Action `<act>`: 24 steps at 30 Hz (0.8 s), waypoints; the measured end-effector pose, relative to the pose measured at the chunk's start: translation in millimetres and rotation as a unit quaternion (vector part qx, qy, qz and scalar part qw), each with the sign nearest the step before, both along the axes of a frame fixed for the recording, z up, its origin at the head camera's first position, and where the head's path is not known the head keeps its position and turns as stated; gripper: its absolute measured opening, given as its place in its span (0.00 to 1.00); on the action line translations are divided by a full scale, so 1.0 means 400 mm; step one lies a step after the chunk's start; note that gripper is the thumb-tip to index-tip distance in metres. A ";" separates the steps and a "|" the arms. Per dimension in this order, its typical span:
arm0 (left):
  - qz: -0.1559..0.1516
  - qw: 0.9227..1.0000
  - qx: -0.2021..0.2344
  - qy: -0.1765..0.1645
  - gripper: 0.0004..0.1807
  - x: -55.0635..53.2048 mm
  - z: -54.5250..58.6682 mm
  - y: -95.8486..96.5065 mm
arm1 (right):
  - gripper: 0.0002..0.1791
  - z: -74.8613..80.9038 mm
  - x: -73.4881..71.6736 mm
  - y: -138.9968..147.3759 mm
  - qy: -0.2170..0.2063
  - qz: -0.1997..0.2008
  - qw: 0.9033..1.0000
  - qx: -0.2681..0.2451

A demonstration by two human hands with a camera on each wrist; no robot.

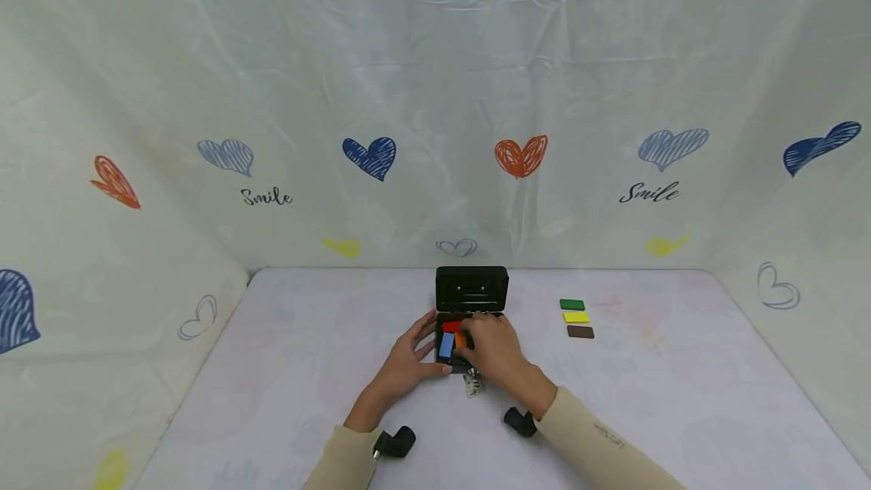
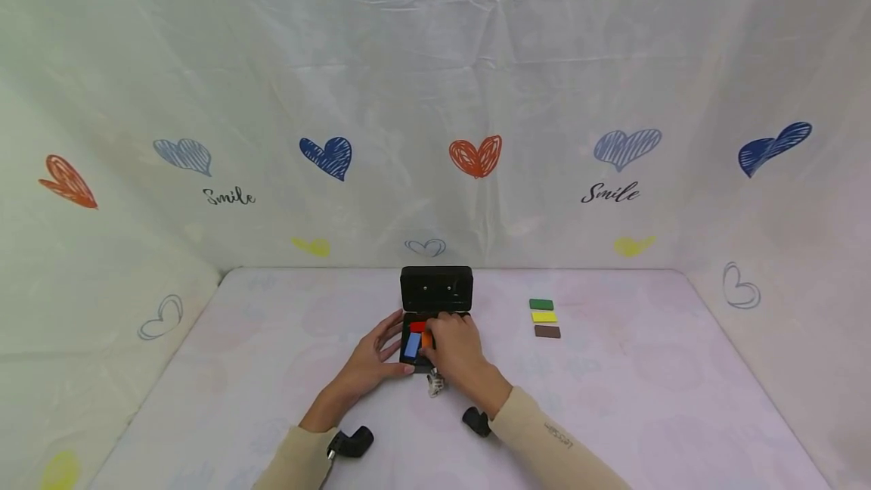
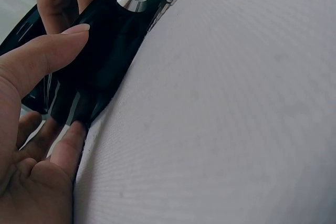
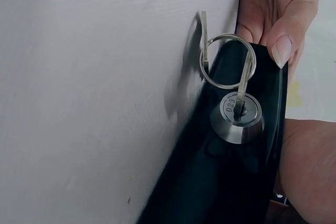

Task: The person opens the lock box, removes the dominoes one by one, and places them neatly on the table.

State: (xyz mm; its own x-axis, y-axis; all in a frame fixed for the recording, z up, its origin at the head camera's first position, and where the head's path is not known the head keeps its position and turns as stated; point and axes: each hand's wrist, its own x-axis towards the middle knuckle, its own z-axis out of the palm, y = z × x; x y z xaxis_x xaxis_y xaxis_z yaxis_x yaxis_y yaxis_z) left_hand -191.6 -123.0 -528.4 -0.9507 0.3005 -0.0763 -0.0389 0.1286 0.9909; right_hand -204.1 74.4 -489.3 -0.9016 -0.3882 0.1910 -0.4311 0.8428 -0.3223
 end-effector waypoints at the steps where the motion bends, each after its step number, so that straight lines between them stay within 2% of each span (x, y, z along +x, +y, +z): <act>1: 0.000 1.000 0.001 0.000 0.57 0.000 0.000 0.000 | 0.17 -0.001 -0.002 -0.001 -0.001 -0.001 1.000 0.000; 10: -0.004 1.000 0.008 -0.002 0.57 0.000 -0.003 -0.002 | 0.13 0.005 -0.001 0.003 -0.015 -0.003 1.000 -0.014; 15: -0.001 1.000 0.006 -0.002 0.57 0.000 -0.005 0.000 | 0.15 0.008 0.000 0.013 -0.021 -0.002 1.000 -0.011; 24: 0.003 1.000 -0.001 0.003 0.56 -0.001 -0.009 0.003 | 0.17 0.001 -0.011 0.011 0.015 -0.011 1.000 0.020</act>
